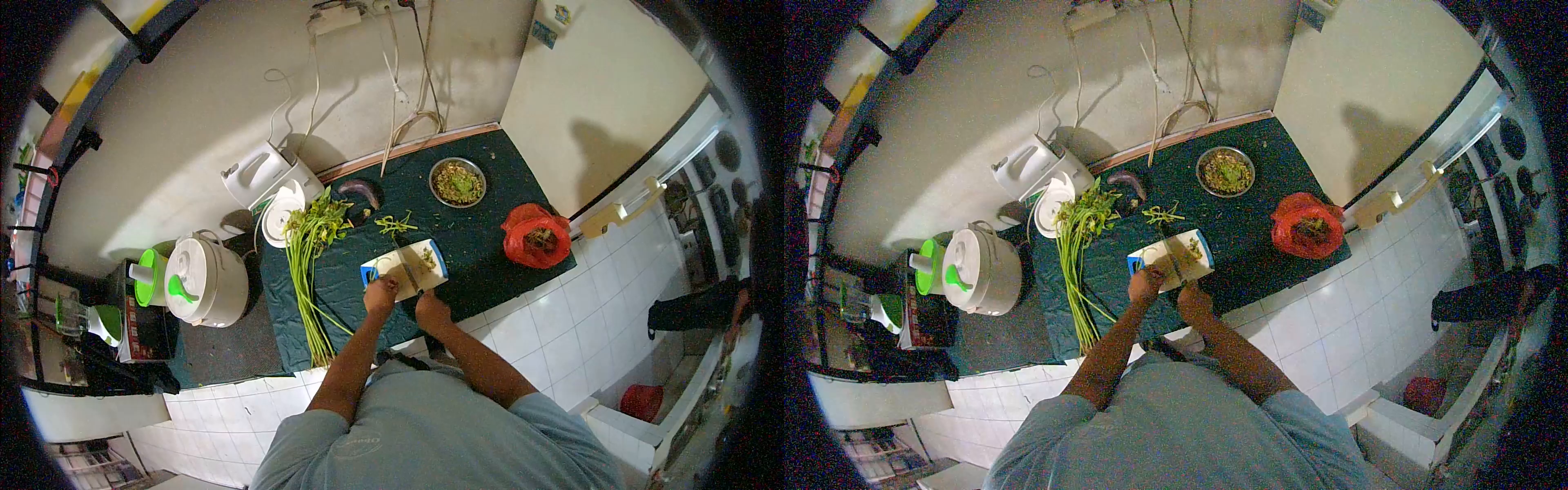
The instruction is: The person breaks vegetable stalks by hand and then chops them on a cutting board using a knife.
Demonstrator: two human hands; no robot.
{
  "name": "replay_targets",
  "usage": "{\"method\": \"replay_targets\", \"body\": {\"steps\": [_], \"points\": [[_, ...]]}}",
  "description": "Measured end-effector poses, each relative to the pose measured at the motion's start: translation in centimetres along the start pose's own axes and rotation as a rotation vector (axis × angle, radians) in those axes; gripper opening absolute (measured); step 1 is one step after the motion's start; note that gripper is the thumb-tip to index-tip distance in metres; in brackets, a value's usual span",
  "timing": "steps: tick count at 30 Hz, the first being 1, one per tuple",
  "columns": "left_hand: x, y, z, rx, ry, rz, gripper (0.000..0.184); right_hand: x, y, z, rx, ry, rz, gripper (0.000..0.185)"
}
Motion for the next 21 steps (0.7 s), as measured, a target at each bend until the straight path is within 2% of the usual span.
{"method": "replay_targets", "body": {"steps": [1,2,4,7,12,14,17,21], "points": [[0.0,0.1,0.1,-0.016,0.001,0.006,0.017,0.2,-0.1,-1.7,0.001,0.0,0.002,0.038],[0.0,0.1,0.2,-0.033,0.003,0.014,0.017,0.3,0.5,-4.1,0.013,-0.021,-0.1,0.038],[-0.2,0.0,0.1,-0.1,0.023,0.0,0.017,0.5,0.5,-3.4,0.022,-0.043,-0.2,0.038],[0.0,-0.4,-0.1,-0.112,0.051,-0.018,0.017,-0.6,-1.1,0.0,0.126,0.068,0.04,0.035],[0.5,1.0,1.0,-0.089,0.064,0.056,0.02,-0.7,-1.2,0.4,0.019,-0.029,-0.113,0.026],[0.7,0.9,1.2,-0.063,0.078,0.076,0.025,0.6,-0.2,-3.2,-0.01,0.017,-0.096,0.027],[1.1,1.3,1.8,-0.078,0.126,0.147,0.031,0.4,-0.6,-3.6,-0.04,0.038,-0.06,0.03],[1.1,1.0,1.5,-0.056,0.13,0.119,0.031,-0.6,-1.8,1.7,-0.114,-0.063,-0.097,0.034]]}}
Point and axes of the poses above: each hand's wrist, its own x-axis away from the middle knuckle, its own z-axis out of the back of the hand, y = z × x, the point moved 7 cm from there along -x, towards the middle knuckle, and after that the axes turned 12 degrees about x, right-handed, at the moved point
